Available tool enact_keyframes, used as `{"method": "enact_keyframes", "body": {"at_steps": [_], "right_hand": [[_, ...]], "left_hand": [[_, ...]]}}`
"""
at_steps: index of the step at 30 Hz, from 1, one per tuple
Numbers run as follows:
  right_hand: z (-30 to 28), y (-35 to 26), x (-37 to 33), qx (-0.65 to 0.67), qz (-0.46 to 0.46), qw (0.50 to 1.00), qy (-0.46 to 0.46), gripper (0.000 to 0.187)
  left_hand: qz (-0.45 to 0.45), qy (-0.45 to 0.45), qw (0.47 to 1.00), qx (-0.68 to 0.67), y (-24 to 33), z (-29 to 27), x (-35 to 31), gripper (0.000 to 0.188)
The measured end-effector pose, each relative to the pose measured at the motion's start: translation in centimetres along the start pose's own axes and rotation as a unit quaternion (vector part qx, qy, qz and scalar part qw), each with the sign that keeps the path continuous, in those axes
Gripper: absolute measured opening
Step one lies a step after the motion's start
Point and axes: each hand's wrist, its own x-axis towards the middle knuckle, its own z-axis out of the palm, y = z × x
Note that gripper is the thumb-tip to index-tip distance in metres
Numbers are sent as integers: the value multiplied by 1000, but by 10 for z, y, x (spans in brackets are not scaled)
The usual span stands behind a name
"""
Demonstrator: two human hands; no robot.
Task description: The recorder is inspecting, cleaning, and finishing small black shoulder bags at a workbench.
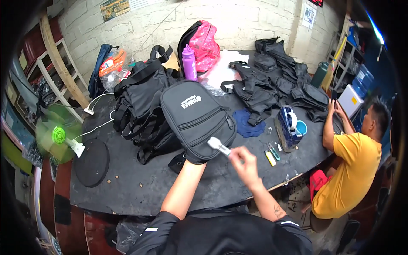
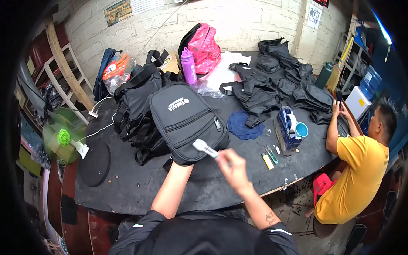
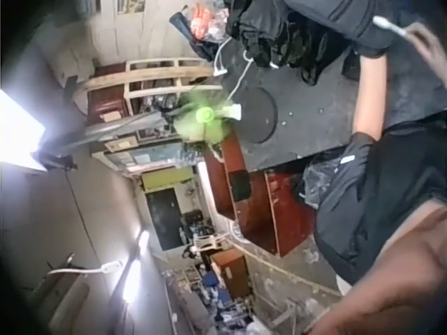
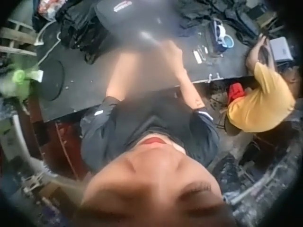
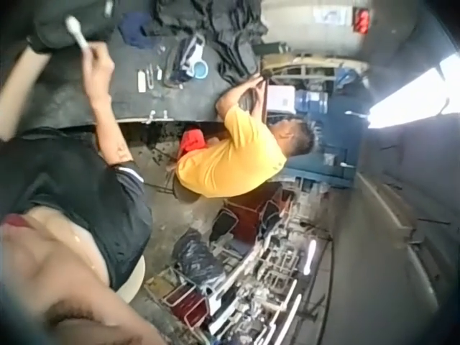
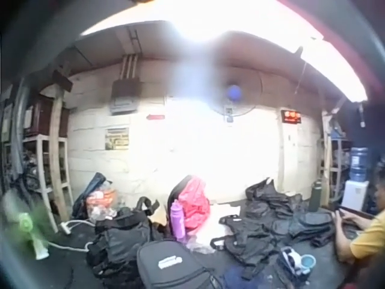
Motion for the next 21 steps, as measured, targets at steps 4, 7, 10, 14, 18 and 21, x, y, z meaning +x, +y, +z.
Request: {"method": "enact_keyframes", "body": {"at_steps": [4, 7, 10, 14, 18, 21], "right_hand": [[-14, 11, -10, 92, 60, 994, -27, 5], [-32, 13, -13, 153, 98, 983, -20, 6], [-61, 37, -9, 187, 149, 968, 72, 5], [-65, 19, -22, 118, -4, 993, 10, 7], [-74, 44, -22, 102, 42, 989, 98, 16], [-70, 5, -30, 46, -33, 998, 16, 14]], "left_hand": [[92, 28, 988, 121, -20, 0, 9, 50], [39, 70, 990, 113, -33, 10, 5, 52], [5, -29, 999, 46, -60, 20, 16, 53], [-15, 53, 992, 114, -75, 34, 13, 53], [-6, 40, 994, 102, -88, 23, 10, 49], [32, 129, 957, 258, -81, 23, 1, 52]]}}
